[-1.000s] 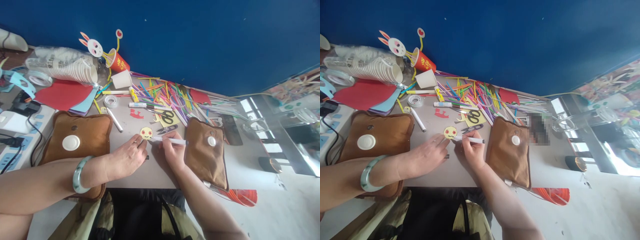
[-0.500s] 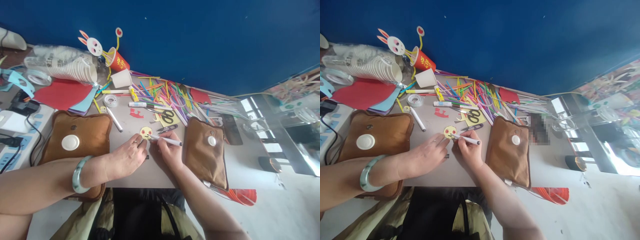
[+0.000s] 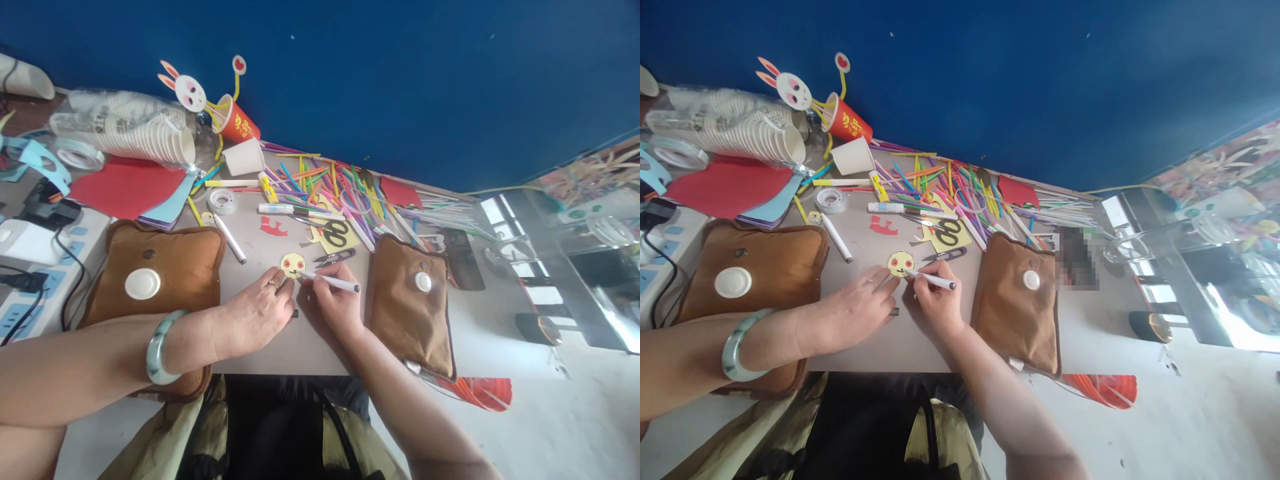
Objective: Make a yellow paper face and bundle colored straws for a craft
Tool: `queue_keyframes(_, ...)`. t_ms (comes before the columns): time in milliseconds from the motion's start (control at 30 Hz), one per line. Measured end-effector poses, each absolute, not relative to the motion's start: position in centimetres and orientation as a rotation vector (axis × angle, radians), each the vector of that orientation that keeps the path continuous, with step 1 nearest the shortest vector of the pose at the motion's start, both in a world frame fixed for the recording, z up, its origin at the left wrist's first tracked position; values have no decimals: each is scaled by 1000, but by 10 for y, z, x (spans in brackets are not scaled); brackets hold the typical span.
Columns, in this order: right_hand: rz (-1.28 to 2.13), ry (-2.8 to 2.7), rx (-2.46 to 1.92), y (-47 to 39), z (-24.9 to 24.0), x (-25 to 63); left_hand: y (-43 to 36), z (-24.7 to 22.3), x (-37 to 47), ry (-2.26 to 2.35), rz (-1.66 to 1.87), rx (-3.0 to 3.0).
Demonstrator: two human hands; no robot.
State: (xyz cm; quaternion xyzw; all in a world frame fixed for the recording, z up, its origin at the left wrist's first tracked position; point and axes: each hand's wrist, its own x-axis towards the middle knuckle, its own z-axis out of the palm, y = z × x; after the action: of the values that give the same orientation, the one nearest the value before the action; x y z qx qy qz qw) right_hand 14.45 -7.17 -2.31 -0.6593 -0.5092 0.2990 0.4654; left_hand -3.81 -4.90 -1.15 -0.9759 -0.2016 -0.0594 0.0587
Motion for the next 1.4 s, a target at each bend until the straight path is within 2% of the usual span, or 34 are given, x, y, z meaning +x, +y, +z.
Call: queue_keyframes(1400,662,-1338,-1652,-72,-27,145,-50,-12,-38,-623,-194,-2955)
